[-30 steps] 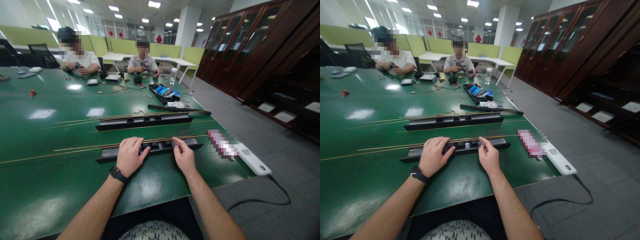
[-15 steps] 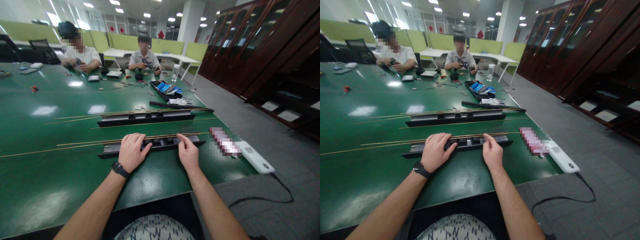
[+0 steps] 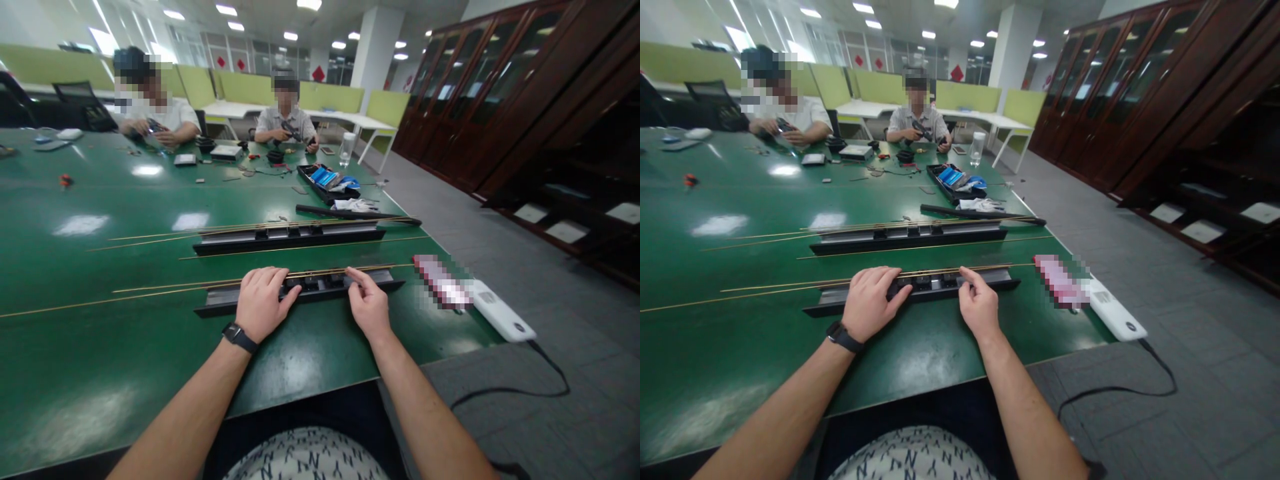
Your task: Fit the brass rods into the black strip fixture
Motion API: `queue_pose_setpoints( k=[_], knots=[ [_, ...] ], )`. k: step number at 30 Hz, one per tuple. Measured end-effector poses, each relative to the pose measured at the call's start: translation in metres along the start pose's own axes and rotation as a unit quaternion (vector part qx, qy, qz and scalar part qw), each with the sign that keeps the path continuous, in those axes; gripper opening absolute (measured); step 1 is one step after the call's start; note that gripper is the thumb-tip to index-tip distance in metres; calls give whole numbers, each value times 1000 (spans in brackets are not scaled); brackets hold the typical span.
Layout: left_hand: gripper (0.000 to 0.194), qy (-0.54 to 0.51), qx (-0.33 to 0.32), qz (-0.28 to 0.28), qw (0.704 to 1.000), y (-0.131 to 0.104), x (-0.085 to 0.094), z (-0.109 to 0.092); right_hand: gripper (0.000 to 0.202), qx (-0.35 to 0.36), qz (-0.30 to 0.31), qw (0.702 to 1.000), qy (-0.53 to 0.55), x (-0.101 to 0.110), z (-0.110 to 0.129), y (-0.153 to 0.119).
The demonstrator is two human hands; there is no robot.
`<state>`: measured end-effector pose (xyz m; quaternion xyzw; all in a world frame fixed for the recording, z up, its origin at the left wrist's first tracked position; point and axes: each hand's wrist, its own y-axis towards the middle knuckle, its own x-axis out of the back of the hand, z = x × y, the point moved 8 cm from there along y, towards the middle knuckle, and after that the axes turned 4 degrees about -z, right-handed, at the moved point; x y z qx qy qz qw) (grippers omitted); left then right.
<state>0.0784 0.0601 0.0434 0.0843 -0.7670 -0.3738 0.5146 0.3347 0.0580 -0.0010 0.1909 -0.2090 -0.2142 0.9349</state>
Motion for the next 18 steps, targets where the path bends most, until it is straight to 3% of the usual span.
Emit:
queue_pose_setpoints(
  k=[18],
  knots=[
    [36,3,-1,3,1000,-1,-1,0,37,-24,-53,998,-16,9,-8,3]
  ],
)
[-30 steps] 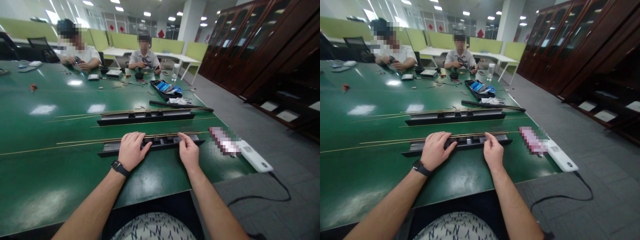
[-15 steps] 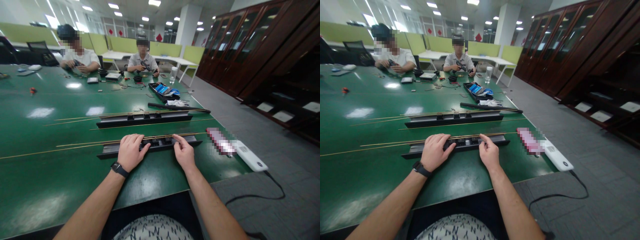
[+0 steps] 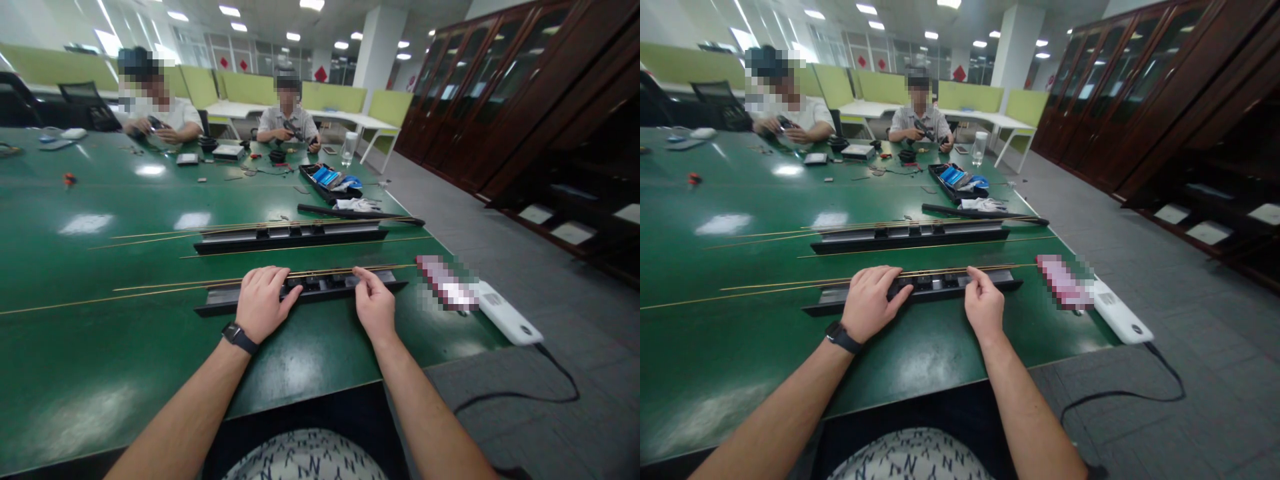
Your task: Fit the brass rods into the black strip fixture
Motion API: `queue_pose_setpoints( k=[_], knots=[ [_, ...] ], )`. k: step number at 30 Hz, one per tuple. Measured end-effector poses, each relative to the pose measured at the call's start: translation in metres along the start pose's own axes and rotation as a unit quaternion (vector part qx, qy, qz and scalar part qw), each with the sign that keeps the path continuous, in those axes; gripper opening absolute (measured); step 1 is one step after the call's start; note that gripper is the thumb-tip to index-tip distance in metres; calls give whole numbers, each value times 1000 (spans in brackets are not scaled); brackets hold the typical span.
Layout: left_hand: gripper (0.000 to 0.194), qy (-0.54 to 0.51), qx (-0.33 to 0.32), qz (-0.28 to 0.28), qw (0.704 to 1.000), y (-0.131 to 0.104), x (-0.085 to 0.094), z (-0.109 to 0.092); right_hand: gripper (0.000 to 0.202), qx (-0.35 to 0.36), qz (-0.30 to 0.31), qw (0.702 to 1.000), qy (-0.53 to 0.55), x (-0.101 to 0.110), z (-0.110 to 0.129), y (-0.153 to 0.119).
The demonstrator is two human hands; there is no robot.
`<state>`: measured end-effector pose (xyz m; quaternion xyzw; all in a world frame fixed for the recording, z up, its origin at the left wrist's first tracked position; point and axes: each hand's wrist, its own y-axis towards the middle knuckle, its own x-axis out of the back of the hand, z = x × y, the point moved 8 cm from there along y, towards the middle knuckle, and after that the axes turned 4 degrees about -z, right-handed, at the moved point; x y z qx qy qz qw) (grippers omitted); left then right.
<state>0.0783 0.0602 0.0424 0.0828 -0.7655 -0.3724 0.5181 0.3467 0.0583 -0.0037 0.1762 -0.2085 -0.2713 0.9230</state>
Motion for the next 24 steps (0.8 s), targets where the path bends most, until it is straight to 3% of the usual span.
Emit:
queue_pose_setpoints(
  k=[24],
  knots=[
    [37,1,4,-10,1000,-2,-1,3,42,16,54,998,-5,-8,15,-4]
  ],
)
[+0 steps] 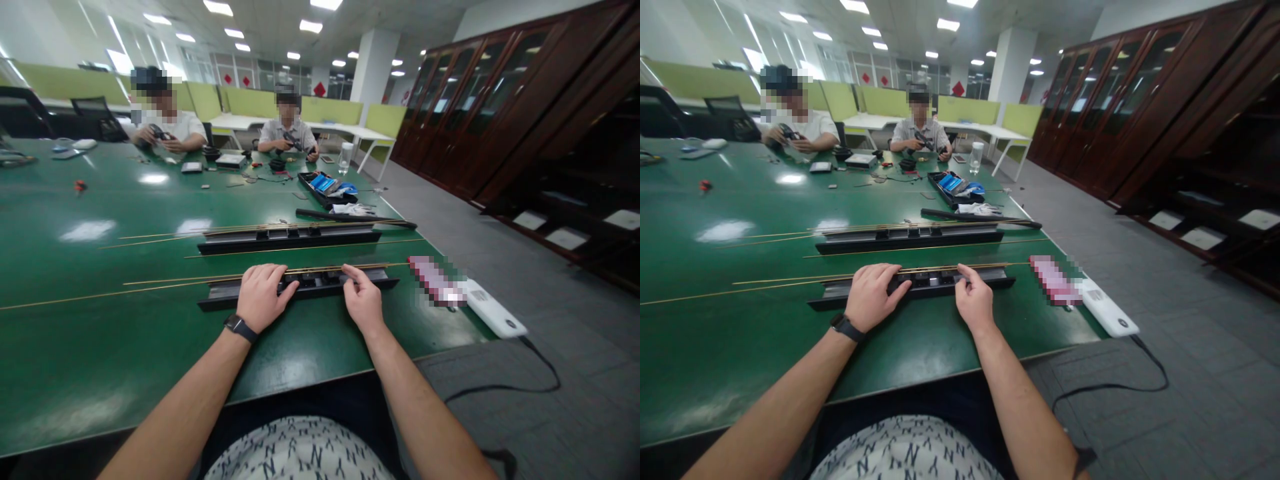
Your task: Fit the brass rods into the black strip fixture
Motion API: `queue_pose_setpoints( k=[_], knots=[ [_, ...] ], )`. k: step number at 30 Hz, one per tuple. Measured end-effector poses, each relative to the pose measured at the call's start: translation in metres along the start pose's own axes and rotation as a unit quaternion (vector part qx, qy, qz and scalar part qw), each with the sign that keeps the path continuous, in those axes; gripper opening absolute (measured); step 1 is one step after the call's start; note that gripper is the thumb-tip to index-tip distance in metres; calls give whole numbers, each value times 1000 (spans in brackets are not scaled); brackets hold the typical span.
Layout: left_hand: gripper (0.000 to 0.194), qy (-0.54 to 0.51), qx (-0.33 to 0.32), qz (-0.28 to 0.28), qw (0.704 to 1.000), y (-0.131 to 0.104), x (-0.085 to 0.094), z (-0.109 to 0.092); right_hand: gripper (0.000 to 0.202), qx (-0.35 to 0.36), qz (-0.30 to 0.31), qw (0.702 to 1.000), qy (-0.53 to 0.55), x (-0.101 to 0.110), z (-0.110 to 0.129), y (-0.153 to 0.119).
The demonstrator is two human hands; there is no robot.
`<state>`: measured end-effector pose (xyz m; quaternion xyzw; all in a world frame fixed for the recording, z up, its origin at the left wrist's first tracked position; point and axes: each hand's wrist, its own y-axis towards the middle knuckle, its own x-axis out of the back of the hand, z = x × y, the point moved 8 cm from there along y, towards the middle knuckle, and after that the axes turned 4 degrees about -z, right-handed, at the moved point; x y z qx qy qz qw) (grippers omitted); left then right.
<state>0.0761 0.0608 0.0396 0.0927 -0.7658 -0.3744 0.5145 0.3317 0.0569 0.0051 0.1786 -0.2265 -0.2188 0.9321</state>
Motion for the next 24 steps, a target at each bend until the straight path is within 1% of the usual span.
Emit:
queue_pose_setpoints(
  k=[5,17,24],
  knots=[
    [39,7,-3,4,1000,-1,0,0,42,-5,0,1000,-8,-1,-1,1],
    [37,6,-6,1,1000,0,-1,0,39,23,-17,1000,-13,1,2,1],
    [36,2,-5,5,1000,0,0,-1,39,17,-26,999,-21,3,2,0]
  ],
)
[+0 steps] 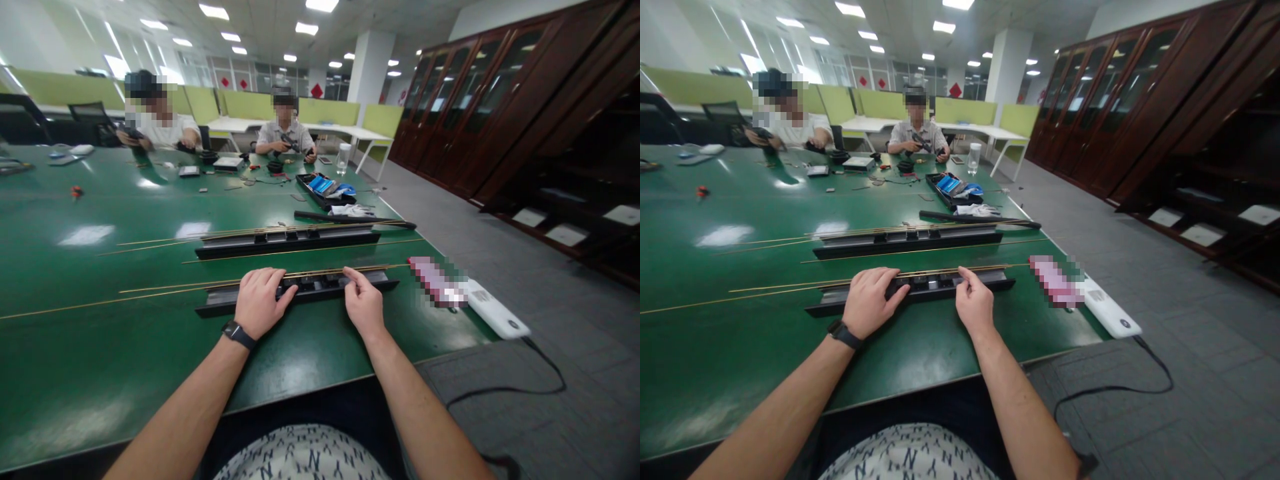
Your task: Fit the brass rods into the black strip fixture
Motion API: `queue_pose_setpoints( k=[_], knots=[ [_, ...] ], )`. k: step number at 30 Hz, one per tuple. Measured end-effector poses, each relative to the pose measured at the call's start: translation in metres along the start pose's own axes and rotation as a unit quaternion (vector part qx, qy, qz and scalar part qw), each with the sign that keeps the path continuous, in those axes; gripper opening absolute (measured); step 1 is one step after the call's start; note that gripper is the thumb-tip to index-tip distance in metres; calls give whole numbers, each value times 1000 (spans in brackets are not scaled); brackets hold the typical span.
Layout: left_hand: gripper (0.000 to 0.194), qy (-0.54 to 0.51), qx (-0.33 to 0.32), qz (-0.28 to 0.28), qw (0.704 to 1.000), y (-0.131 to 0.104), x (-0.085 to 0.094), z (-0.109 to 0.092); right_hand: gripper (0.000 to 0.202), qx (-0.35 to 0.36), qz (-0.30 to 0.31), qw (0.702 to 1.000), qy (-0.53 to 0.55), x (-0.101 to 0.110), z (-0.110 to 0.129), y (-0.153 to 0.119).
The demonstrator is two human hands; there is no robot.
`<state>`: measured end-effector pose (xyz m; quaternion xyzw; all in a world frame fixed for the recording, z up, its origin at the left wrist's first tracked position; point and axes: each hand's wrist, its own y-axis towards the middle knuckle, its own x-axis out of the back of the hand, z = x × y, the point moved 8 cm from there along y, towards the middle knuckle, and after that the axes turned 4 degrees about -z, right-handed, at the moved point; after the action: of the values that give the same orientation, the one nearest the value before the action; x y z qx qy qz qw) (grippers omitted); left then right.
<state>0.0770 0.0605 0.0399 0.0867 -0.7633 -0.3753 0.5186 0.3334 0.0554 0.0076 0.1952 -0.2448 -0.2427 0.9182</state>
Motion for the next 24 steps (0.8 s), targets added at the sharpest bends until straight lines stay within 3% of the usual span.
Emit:
queue_pose_setpoints(
  k=[10,15,24],
  knots=[
    [37,-4,4,2,1000,0,0,1,40,-28,-15,999,-4,3,-8,2],
    [35,-5,5,3,1000,0,-1,1,40,-10,-17,1000,20,2,-8,2],
    [36,-8,5,-1,1000,-1,0,1,38,-6,11,1000,-2,0,-1,-1]
  ],
)
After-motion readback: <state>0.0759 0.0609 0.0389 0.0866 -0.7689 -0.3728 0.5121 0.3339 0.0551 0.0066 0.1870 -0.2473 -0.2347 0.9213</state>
